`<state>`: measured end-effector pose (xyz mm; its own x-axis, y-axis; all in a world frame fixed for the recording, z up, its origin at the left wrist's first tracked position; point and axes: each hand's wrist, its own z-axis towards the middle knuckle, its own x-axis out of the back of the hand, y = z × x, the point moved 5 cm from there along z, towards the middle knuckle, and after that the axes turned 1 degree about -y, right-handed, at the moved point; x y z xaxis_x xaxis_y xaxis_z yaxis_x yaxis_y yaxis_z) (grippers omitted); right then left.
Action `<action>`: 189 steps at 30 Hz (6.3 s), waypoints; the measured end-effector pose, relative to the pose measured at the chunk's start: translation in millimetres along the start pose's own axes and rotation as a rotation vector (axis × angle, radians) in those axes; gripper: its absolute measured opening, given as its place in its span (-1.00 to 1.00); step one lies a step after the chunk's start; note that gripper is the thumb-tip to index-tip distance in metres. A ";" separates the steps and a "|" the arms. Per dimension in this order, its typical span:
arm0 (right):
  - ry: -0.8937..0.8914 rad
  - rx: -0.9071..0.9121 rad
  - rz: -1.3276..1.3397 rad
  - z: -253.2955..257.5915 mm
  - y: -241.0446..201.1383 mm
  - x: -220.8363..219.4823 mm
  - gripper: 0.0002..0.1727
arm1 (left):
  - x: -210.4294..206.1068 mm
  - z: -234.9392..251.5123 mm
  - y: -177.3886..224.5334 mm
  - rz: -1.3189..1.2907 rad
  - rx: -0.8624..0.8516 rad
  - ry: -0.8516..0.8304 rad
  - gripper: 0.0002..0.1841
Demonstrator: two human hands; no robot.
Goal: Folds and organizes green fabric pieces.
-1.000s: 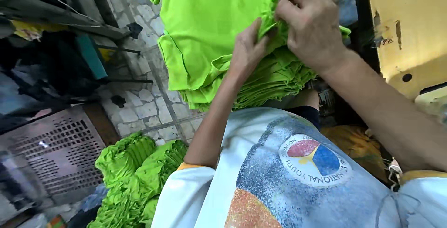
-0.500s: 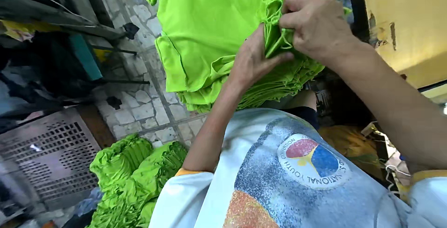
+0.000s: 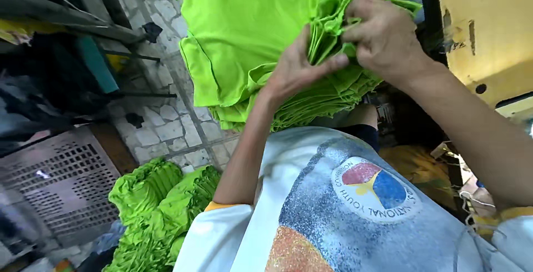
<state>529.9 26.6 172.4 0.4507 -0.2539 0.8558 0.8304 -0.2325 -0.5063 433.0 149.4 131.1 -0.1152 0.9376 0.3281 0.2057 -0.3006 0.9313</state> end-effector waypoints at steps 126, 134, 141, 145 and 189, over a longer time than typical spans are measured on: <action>0.168 -0.126 -0.156 33.0 -7.3 -17.4 -0.75 | -5.6 12.4 -23.9 0.298 0.477 0.211 -0.47; -0.231 0.083 -0.219 -76.1 0.0 -49.3 -0.82 | 24.8 31.5 -47.6 -0.115 0.554 0.164 -0.34; -0.095 0.113 -0.004 -32.8 0.1 -5.0 -0.78 | 18.4 30.7 -57.1 -0.028 0.519 0.197 -0.28; -0.009 0.006 0.104 11.5 -0.9 7.2 -0.75 | 13.1 17.5 -33.3 -0.104 0.361 0.034 -0.39; -0.189 0.022 0.071 -24.6 -0.1 -9.8 -0.68 | 20.2 20.1 -34.3 -0.229 0.378 0.064 -0.58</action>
<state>517.3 6.0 161.5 0.5601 -0.0880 0.8238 0.8003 -0.1996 -0.5654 443.1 182.2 102.6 -0.2565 0.9563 0.1403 0.5071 0.0096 0.8618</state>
